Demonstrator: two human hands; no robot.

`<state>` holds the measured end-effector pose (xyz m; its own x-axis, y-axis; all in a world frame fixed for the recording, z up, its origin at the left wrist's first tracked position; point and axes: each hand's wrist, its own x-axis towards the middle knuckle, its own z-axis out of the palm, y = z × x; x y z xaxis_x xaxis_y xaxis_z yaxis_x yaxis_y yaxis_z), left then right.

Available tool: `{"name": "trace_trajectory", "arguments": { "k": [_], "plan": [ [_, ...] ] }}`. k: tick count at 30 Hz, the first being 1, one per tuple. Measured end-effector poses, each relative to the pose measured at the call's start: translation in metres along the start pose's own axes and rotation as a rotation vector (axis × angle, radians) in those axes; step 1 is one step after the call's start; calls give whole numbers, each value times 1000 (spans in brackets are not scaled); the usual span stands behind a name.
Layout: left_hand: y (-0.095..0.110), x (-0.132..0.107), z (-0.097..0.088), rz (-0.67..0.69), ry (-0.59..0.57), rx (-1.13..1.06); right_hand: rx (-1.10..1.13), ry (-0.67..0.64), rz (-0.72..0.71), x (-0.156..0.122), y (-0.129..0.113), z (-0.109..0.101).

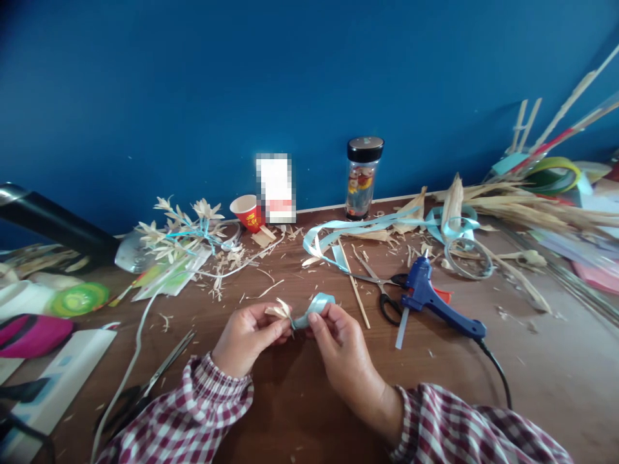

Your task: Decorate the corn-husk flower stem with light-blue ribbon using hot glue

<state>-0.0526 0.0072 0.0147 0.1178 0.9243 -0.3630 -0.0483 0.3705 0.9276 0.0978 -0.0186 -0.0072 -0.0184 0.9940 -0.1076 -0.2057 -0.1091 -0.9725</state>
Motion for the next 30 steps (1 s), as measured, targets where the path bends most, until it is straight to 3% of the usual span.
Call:
{"name": "trace_trajectory", "arguments": {
  "k": [7,15,21,30],
  "plan": [
    [2,0,2,15,16,58,-123,-9,-43,-3,-1,-3],
    [2,2,2,-19,11,54,-437,-14,-180,-6,-3,-8],
    [1,3,4,20,33,59,-397,-19,-121,-7,1,-7],
    [-6,2,6,-44,76,-34,-361,-30,-113,-5,-1,-6]
  ]
}}
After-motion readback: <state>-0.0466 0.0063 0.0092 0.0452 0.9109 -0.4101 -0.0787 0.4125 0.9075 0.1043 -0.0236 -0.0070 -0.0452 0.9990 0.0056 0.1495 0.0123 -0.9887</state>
